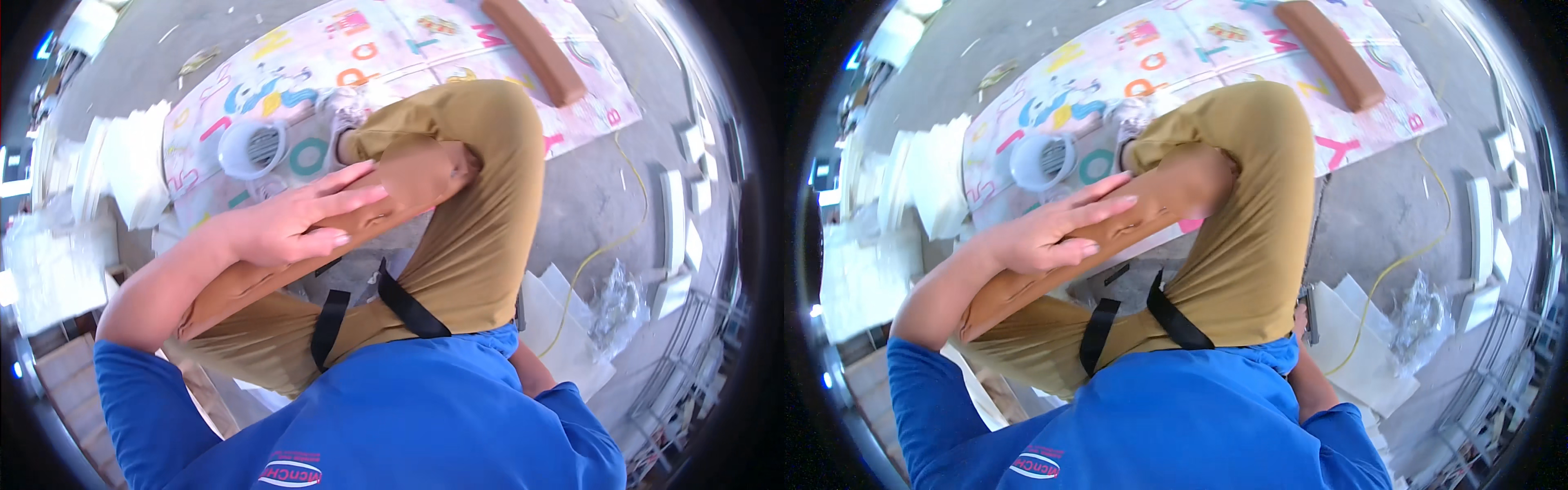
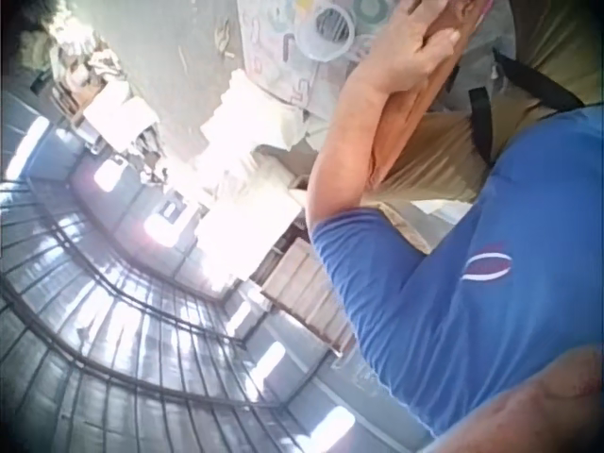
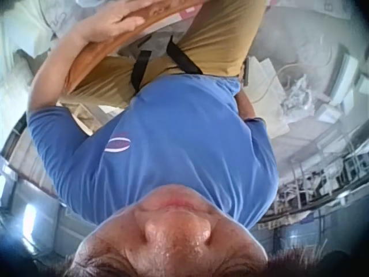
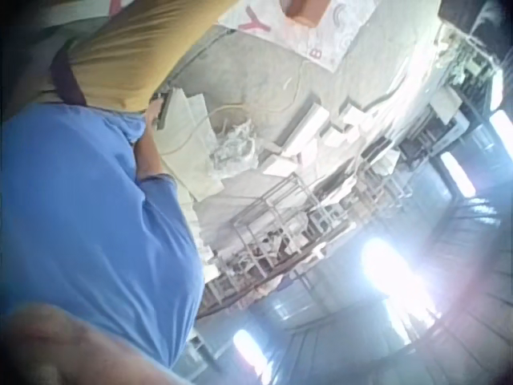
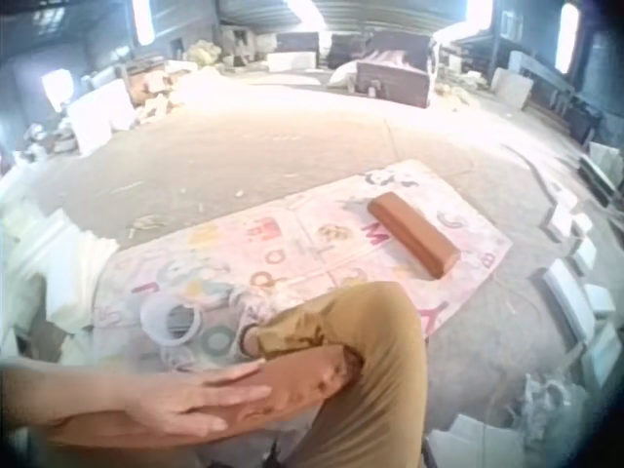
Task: Stapling a leather cover onto a padded wooden furniture frame component.
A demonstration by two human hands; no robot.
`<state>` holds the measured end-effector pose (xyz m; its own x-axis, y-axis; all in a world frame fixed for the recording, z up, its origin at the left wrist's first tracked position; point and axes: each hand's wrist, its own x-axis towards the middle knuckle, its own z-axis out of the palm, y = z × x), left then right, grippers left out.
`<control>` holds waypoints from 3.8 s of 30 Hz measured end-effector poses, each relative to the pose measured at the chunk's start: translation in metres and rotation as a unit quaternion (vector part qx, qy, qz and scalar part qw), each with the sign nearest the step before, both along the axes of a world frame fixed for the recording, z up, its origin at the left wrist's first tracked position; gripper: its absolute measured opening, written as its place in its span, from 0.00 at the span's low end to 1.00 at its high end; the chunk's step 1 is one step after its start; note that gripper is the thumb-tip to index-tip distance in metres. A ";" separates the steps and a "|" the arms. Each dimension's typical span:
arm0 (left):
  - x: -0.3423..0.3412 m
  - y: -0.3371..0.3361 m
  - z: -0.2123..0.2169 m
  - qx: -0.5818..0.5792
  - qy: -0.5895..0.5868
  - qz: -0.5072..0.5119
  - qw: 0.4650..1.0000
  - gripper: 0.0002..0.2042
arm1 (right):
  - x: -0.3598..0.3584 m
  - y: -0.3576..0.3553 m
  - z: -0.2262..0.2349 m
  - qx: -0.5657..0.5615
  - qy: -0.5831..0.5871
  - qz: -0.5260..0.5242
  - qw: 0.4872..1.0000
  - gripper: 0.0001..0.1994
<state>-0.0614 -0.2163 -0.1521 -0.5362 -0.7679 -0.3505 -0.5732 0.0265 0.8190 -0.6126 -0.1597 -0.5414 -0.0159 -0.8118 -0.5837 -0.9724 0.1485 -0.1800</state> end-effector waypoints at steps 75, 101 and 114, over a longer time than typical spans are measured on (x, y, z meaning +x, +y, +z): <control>-0.025 0.041 0.010 -0.290 -0.203 0.311 0.882 0.06 | 0.388 -0.168 0.348 -0.197 -0.554 0.550 0.593 0.08; -0.007 0.036 0.001 -0.124 0.030 0.385 0.914 0.01 | 0.390 -0.185 0.364 0.058 -0.531 0.494 0.686 0.06; -0.013 0.037 0.013 -0.190 -0.116 0.334 0.916 0.06 | 0.393 -0.167 0.356 -0.116 -0.545 0.509 0.656 0.08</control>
<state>-0.0743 -0.1795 -0.1388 0.1522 -0.9878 -0.0340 -0.7227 -0.1347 0.6779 -0.2192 -0.3268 -0.1859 0.9276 -0.1470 0.3435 0.1789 -0.6323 -0.7538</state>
